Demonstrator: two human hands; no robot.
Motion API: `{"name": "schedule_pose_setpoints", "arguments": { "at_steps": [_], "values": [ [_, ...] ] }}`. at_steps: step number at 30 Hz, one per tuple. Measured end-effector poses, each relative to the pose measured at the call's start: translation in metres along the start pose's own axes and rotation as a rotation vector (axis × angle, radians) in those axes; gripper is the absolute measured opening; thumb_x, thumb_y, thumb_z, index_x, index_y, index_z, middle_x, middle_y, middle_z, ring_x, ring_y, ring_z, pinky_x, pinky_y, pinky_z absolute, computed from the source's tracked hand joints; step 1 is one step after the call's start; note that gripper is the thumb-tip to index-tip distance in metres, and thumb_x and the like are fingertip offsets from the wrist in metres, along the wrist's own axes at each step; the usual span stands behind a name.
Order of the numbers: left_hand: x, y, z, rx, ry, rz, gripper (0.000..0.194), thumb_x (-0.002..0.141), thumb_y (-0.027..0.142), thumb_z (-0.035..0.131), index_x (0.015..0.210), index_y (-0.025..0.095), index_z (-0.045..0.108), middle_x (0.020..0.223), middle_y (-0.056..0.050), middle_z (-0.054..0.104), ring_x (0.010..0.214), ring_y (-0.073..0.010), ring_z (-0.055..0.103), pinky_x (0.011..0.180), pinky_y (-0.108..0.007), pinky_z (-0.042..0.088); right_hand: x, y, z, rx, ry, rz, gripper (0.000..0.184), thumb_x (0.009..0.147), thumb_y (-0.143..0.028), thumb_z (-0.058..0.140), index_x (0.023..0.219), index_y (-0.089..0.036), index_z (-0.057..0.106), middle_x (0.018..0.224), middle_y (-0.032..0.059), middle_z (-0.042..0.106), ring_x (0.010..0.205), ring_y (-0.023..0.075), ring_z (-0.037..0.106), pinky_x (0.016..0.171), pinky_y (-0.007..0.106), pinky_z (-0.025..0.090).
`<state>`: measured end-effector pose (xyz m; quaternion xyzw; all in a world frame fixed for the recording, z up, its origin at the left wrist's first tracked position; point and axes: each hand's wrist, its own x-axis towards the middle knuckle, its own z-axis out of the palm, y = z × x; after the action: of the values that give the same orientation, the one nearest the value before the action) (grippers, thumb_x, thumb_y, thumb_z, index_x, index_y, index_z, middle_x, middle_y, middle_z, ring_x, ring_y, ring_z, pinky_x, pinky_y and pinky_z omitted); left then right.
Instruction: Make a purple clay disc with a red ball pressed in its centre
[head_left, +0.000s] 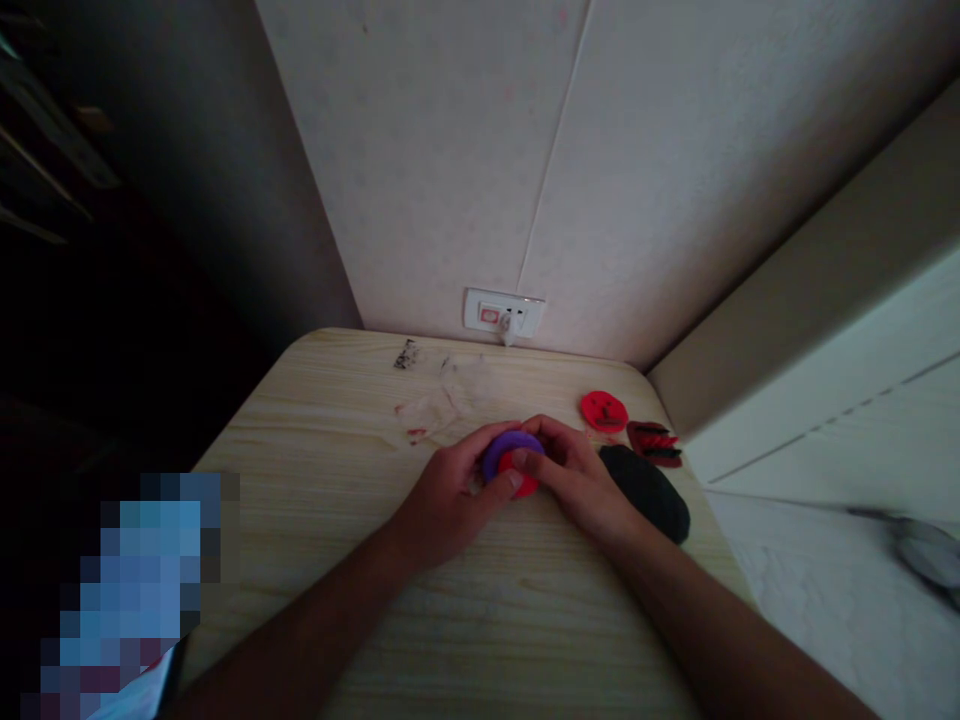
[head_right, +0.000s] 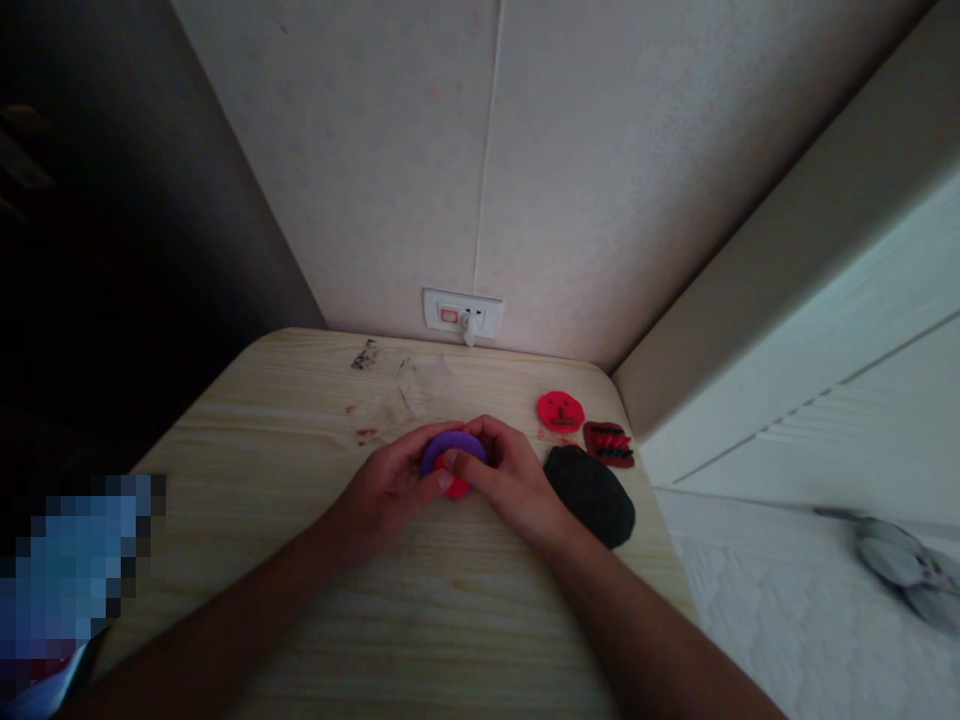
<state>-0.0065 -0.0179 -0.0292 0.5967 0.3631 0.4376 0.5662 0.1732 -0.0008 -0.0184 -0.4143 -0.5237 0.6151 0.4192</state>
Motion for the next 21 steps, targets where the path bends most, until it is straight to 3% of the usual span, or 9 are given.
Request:
{"name": "schedule_pose_setpoints", "arguments": {
  "at_steps": [9, 14, 21],
  "values": [
    [0.0043, 0.0027, -0.0006, -0.165, 0.016, -0.112, 0.050, 0.089, 0.042, 0.072, 0.132, 0.018, 0.064, 0.129, -0.011, 0.072, 0.118, -0.0294, 0.067, 0.096, -0.040, 0.055, -0.0013, 0.0047, -0.0015, 0.171, -0.026, 0.048, 0.027, 0.085, -0.041, 0.081, 0.093, -0.018, 0.069, 0.081, -0.0002, 0.067, 0.071, 0.0124, 0.060, 0.067, 0.025, 0.048],
    [0.0053, 0.0046, -0.0022, -0.138, 0.073, -0.127, 0.046, 0.091, 0.044, 0.068, 0.128, 0.017, 0.067, 0.117, -0.009, 0.076, 0.114, -0.0287, 0.067, 0.090, -0.037, 0.055, -0.0021, 0.0030, 0.0006, 0.225, -0.048, 0.067, 0.028, 0.088, -0.044, 0.077, 0.094, -0.018, 0.069, 0.080, -0.0003, 0.068, 0.069, 0.0125, 0.061, 0.065, 0.025, 0.049],
    [0.0057, 0.0076, -0.0017, -0.147, 0.083, -0.099, 0.033, 0.091, 0.036, 0.067, 0.119, 0.019, 0.072, 0.116, -0.006, 0.076, 0.111, -0.0253, 0.067, 0.097, -0.036, 0.052, -0.0038, 0.0026, 0.0014, 0.182, -0.051, 0.052, 0.030, 0.084, -0.044, 0.082, 0.095, -0.019, 0.069, 0.084, -0.0013, 0.068, 0.076, 0.0126, 0.061, 0.072, 0.025, 0.048]
  ]
}}
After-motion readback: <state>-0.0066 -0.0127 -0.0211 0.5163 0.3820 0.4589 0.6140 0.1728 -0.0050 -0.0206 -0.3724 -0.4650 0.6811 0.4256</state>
